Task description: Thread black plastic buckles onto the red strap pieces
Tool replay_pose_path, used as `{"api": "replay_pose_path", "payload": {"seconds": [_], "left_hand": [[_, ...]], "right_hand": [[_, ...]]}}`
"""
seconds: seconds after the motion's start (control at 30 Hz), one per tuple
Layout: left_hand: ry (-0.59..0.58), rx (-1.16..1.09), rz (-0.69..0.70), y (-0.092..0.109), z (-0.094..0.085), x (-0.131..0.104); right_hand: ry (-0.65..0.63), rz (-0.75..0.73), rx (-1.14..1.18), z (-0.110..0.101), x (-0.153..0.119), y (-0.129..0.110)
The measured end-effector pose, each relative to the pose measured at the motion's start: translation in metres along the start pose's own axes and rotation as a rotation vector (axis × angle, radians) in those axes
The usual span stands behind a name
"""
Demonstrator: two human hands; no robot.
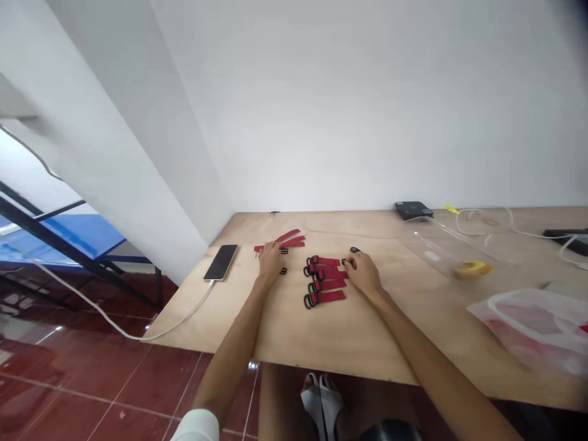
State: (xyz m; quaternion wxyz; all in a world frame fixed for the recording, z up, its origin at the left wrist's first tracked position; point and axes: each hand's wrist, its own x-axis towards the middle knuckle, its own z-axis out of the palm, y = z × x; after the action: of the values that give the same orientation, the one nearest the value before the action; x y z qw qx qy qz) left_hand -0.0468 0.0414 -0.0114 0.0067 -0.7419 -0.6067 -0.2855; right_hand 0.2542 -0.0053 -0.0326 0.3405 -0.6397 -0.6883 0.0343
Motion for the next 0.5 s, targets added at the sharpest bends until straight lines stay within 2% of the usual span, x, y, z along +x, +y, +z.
{"api": "replay_pose_path", "payload": {"seconds": [0.13, 0.33, 0.5], "left_hand": [[-0.032, 0.057, -0.042, -0.014, -0.006, 0.005], [-0.124, 0.086, 0.025, -0.004, 0.005, 0.024], [-0.100, 0.047, 0.024, -0.001, 0.000, 0.033]], "right_hand": [[-0.031, 0.015, 0.080, -0.001, 0.003, 0.000], [0.002, 0.030, 0.127, -0.005, 0.003, 0.001], [0.068, 0.074, 0.297, -0.009, 0.001, 0.000]]}}
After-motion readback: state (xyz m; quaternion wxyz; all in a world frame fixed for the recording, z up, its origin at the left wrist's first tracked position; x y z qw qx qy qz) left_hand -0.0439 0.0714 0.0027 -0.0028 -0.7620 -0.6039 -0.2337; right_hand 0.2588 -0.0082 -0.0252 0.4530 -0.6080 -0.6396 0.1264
